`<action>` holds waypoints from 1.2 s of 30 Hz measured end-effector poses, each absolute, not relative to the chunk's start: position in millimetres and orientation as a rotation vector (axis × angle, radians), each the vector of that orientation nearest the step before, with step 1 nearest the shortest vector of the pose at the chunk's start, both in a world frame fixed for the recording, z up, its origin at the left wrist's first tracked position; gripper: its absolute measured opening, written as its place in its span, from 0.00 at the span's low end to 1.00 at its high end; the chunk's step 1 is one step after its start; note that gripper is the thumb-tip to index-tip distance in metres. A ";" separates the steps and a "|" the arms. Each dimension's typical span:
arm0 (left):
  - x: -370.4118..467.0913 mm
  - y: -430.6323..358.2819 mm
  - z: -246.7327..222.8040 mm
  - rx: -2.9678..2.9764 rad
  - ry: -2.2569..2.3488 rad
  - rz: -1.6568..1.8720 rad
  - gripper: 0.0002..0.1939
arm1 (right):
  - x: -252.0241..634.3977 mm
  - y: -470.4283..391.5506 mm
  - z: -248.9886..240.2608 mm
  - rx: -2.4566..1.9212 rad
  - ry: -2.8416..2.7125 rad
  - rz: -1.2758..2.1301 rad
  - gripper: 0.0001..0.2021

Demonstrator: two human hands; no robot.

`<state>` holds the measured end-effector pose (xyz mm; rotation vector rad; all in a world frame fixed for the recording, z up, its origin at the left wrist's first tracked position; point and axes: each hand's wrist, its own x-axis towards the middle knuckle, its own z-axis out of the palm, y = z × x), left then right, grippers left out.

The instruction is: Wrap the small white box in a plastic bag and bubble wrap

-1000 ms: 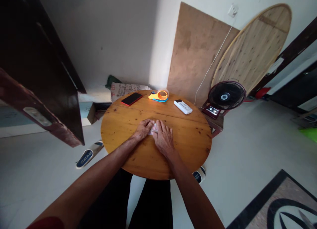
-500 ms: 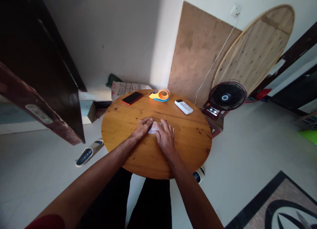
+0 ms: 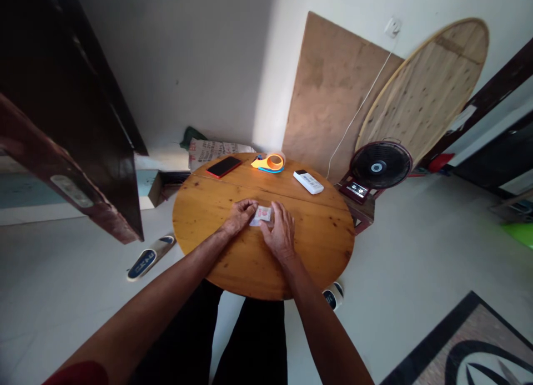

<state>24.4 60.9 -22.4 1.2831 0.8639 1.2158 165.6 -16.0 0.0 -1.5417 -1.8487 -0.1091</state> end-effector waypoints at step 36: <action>25.9 63.2 -26.3 1.017 0.761 1.241 0.27 | 167.5 -17.0 -1.0 -1.475 -1.902 -0.199 0.23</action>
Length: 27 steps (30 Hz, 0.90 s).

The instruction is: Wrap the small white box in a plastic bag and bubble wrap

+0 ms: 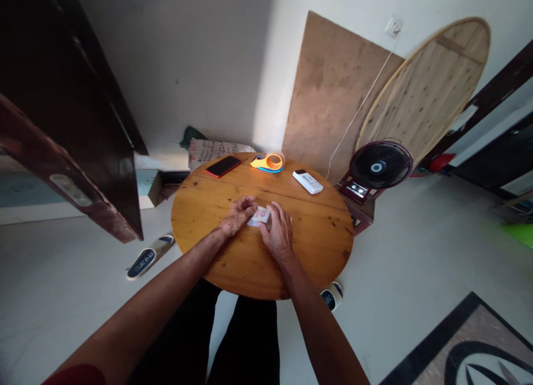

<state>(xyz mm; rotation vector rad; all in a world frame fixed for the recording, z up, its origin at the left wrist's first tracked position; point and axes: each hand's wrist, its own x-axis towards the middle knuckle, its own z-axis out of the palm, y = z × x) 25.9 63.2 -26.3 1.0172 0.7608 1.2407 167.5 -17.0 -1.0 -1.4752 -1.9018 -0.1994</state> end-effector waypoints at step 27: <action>19.8 62.3 -14.5 0.797 0.930 1.458 0.13 | 196.7 -5.3 -11.4 -1.457 -1.532 -0.052 0.18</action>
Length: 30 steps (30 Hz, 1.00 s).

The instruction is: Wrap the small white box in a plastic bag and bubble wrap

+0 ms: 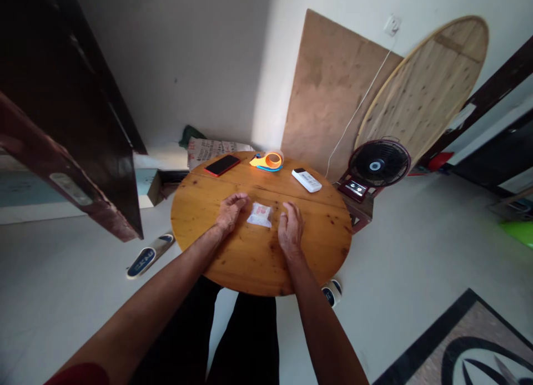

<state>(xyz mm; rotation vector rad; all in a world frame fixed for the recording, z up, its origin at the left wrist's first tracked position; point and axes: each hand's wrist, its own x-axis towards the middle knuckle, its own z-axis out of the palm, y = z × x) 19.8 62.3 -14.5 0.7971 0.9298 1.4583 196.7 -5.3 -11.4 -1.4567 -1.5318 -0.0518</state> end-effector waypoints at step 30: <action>23.4 48.0 -6.6 1.122 0.880 1.282 0.13 | 193.2 -2.3 -6.2 -1.408 -1.537 0.101 0.17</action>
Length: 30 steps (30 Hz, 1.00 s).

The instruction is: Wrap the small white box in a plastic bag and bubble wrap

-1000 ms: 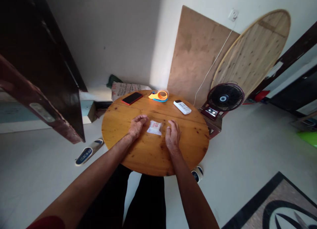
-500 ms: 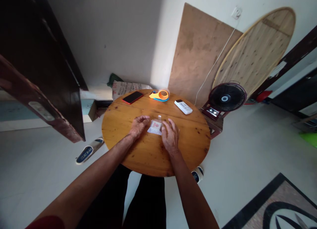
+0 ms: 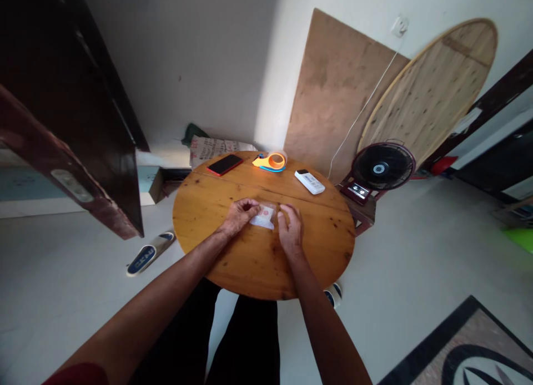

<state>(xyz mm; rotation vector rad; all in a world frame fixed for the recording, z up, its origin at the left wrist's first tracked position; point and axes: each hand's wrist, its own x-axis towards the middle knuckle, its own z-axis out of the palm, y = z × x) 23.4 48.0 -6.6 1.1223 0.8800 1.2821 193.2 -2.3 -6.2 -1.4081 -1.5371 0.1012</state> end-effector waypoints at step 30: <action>32.3 52.5 -20.5 1.208 0.843 1.230 0.12 | 182.7 28.6 23.9 -1.286 -1.876 0.247 0.10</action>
